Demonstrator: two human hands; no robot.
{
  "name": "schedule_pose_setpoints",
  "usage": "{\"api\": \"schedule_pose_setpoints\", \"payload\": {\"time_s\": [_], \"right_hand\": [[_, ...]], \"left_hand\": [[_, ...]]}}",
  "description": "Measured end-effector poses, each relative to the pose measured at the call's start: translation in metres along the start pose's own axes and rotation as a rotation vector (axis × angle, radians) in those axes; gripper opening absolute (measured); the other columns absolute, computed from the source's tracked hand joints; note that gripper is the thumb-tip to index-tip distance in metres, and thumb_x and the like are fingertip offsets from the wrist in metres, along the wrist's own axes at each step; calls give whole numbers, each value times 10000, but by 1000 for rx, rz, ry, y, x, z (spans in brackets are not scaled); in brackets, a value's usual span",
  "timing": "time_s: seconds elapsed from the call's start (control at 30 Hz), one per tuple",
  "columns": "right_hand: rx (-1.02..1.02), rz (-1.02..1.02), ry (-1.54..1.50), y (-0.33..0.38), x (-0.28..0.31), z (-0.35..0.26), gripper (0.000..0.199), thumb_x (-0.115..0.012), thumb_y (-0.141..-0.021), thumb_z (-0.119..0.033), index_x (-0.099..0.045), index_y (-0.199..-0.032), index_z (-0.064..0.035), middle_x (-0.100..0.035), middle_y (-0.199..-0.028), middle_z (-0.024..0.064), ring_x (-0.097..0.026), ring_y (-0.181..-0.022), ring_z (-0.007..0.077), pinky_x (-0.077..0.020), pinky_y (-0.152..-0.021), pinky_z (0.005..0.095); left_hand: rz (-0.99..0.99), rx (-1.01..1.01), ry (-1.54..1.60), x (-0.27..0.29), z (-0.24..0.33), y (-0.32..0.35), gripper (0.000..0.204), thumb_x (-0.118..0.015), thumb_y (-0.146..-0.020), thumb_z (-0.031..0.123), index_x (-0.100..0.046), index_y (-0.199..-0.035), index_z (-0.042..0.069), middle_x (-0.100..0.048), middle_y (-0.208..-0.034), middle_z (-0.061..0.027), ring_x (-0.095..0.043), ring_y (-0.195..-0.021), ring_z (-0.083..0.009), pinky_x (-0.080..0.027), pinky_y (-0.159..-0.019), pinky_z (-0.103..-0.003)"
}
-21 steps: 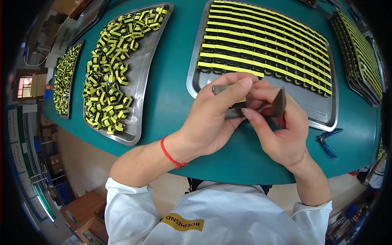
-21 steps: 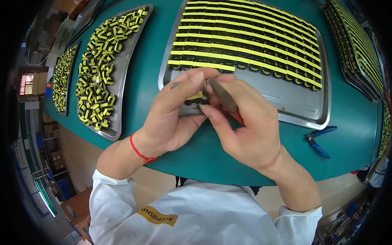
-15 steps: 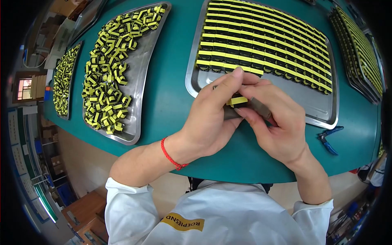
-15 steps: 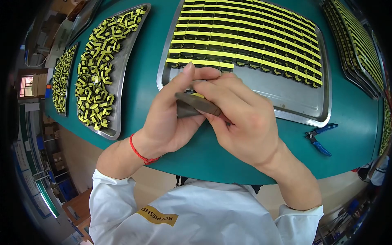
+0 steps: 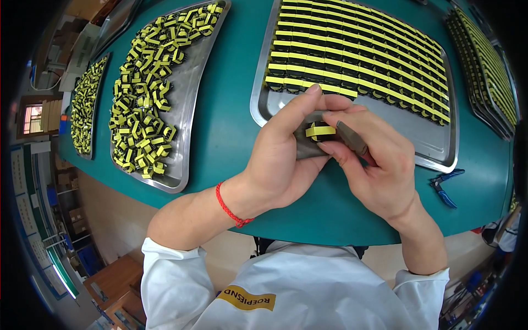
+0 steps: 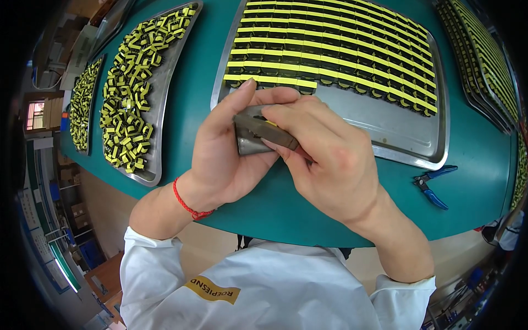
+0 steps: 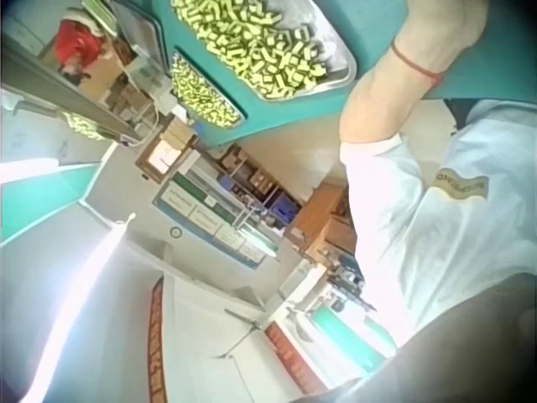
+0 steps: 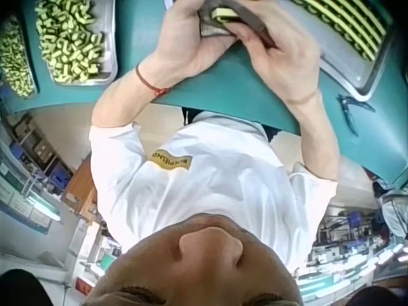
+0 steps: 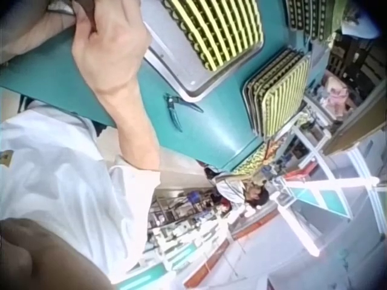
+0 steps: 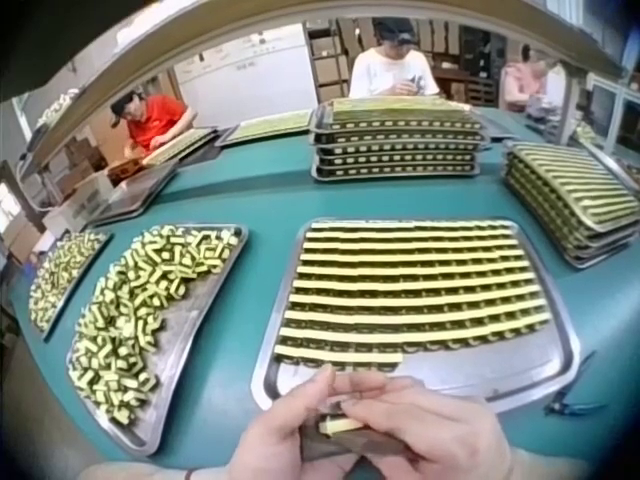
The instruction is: The person assembles small yellow components onto black bases using pliers at an electronics factory workbench.
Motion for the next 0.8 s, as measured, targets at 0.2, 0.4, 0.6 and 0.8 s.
{"api": "schedule_pose_setpoints", "payload": {"time_s": [0.2,0.4,0.6,0.8], "right_hand": [[-76,-13,-139,3,5,6,396,-676,-802,110,-616,-1188,45,-682,-994,128,-679,-837,161,-533,-691,242],[-146,17,-184,6,8,15,361,-591,-876,112,-553,-1232,69,-666,-1049,125,-667,-833,139,-539,-702,224],[-158,-4,-278,7,7,13,340,-614,-876,98,-547,-1207,59,-662,-1023,115,-664,-805,135,-550,-682,230],[-416,-96,-636,25,-9,15,452,-637,-869,96,-471,-1288,57,-652,-1041,145,-678,-824,157,-576,-694,264]], "left_hand": [[-79,-50,-86,-1,4,-1,370,-491,-1013,281,-575,-1222,-13,-644,-1171,-138,-625,-1065,-235,-484,-959,-389],[13,-73,2,6,4,-2,324,-556,-948,87,-527,-1258,-3,-609,-1239,-186,-610,-1109,-262,-475,-976,-383],[44,-142,-47,5,8,3,364,-550,-922,6,-446,-1270,-22,-616,-1227,-188,-620,-1117,-248,-489,-957,-372],[-154,-896,-1003,-25,31,24,396,-500,-917,-104,-403,-1300,-72,-593,-1233,-246,-593,-1207,-320,-484,-1027,-415]]}}
Point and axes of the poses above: each hand's wrist, its own y-axis away from the middle knuckle, its own x-axis out of the back of the hand, z = x × y, the point moved 7 cm from there along -y, towards the middle knuckle
